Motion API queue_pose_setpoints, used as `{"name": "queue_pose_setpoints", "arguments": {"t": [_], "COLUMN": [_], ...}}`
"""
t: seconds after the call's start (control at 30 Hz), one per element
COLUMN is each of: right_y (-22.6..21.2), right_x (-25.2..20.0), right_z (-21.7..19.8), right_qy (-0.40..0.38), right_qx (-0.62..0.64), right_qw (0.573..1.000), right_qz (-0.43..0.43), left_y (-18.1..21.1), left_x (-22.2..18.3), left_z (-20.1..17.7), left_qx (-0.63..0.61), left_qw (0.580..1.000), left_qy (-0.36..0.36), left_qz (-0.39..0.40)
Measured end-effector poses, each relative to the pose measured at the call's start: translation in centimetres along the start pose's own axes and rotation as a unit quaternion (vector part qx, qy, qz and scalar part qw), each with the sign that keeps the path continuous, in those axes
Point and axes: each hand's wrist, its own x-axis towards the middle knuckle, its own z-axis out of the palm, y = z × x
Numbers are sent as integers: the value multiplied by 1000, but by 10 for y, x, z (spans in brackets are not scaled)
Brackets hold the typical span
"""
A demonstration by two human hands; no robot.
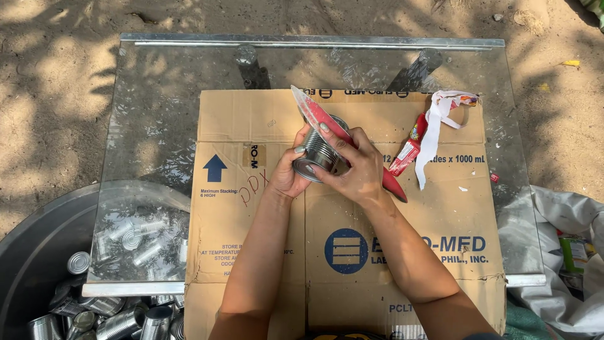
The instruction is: Scraping a paper label off a metal tin can using a knife
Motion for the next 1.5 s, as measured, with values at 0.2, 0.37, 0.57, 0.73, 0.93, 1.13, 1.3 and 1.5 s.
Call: {"name": "queue_pose_setpoints", "arguments": {"t": [0.2,0.37,0.57,0.73,0.93,1.13,1.3,1.5], "right_y": [-4,-7,-10,-8,-5,-7,-11,-7], "right_x": [1,2,3,1,1,1,1,1], "right_z": [-1,-1,-3,0,2,4,5,8], "right_qy": [8,9,12,20,31,43,59,69], "right_qx": [-15,-20,-28,-38,-56,-38,-36,-36], "right_qw": [1000,1000,999,999,997,997,996,996], "right_qz": [-5,-13,-15,-34,-52,-51,-58,-54], "left_y": [2,2,-1,-3,-2,-5,-6,-6], "left_x": [2,0,1,1,2,2,3,2], "left_z": [3,5,-2,-5,-1,-7,-14,-8], "left_qx": [-8,-9,-13,-11,6,5,10,4], "left_qw": [1000,1000,1000,1000,1000,1000,1000,1000], "left_qy": [-6,1,-2,0,0,-1,-4,2], "left_qz": [7,13,16,11,16,18,19,18]}}
